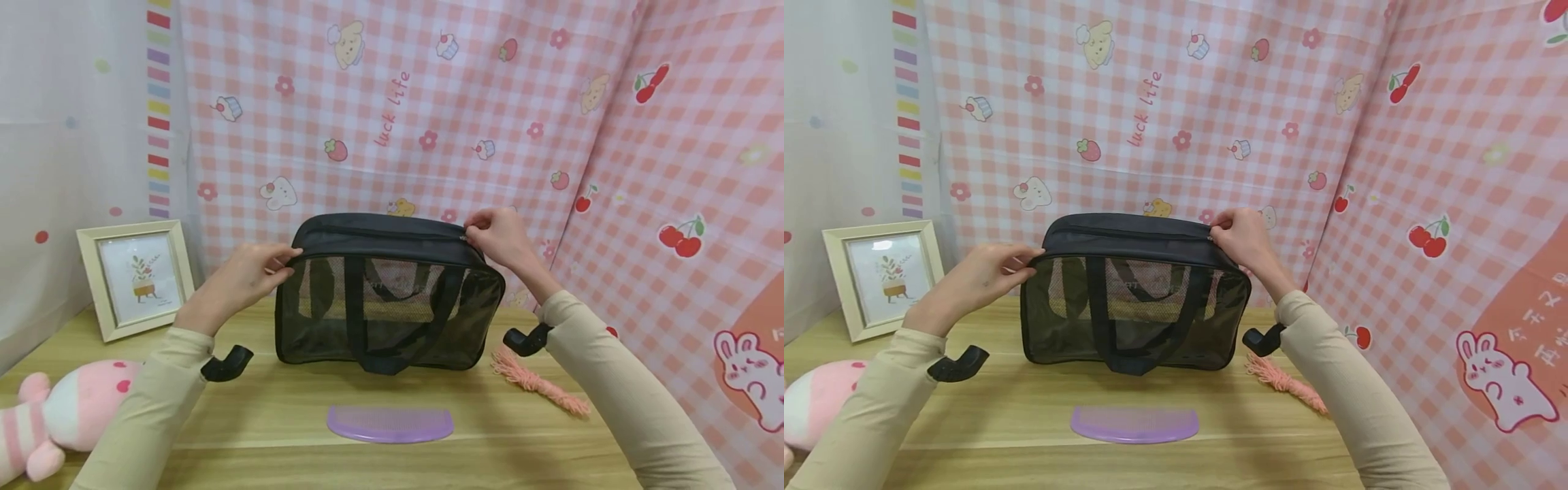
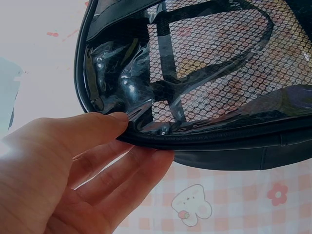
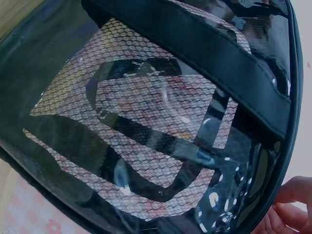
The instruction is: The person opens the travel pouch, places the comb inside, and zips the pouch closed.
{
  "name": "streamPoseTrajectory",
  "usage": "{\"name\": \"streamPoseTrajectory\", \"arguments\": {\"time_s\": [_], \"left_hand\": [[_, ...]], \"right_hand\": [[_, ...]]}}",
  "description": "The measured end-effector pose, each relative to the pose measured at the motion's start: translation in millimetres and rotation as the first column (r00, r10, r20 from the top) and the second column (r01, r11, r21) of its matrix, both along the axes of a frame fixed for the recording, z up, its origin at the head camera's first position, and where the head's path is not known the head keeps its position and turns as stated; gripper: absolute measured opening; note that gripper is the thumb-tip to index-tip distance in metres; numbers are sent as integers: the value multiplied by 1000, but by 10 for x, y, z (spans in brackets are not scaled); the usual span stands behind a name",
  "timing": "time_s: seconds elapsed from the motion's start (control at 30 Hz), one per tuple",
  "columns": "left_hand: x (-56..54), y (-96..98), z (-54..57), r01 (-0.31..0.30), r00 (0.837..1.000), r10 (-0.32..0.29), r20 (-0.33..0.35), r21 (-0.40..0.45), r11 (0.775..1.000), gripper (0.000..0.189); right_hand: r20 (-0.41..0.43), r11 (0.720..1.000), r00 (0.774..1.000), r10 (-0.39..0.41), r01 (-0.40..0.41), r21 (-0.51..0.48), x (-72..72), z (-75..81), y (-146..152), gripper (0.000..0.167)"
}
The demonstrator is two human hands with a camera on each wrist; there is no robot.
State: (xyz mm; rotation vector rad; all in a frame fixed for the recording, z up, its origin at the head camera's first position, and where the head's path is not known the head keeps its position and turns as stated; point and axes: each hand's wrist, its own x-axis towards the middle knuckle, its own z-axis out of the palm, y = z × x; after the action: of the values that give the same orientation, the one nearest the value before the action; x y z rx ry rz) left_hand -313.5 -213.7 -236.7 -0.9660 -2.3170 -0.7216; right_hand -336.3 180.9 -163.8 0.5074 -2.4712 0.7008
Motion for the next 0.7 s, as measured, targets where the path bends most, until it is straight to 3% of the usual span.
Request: {"name": "streamPoseTrajectory", "arguments": {"time_s": [0.27, 0.7], "left_hand": [[0, 11, -1, -3, 1000, 3, -8, -5, 1000, 25], [-6, 6, -8, -5, 1000, 5, -16, -4, 1000, 25]], "right_hand": [[-45, 999, 998, 35, -33, 30, -6, 53, -100, 22], [-4, 999, 999, 44, -44, 28, -19, 97, -158, 22]]}}
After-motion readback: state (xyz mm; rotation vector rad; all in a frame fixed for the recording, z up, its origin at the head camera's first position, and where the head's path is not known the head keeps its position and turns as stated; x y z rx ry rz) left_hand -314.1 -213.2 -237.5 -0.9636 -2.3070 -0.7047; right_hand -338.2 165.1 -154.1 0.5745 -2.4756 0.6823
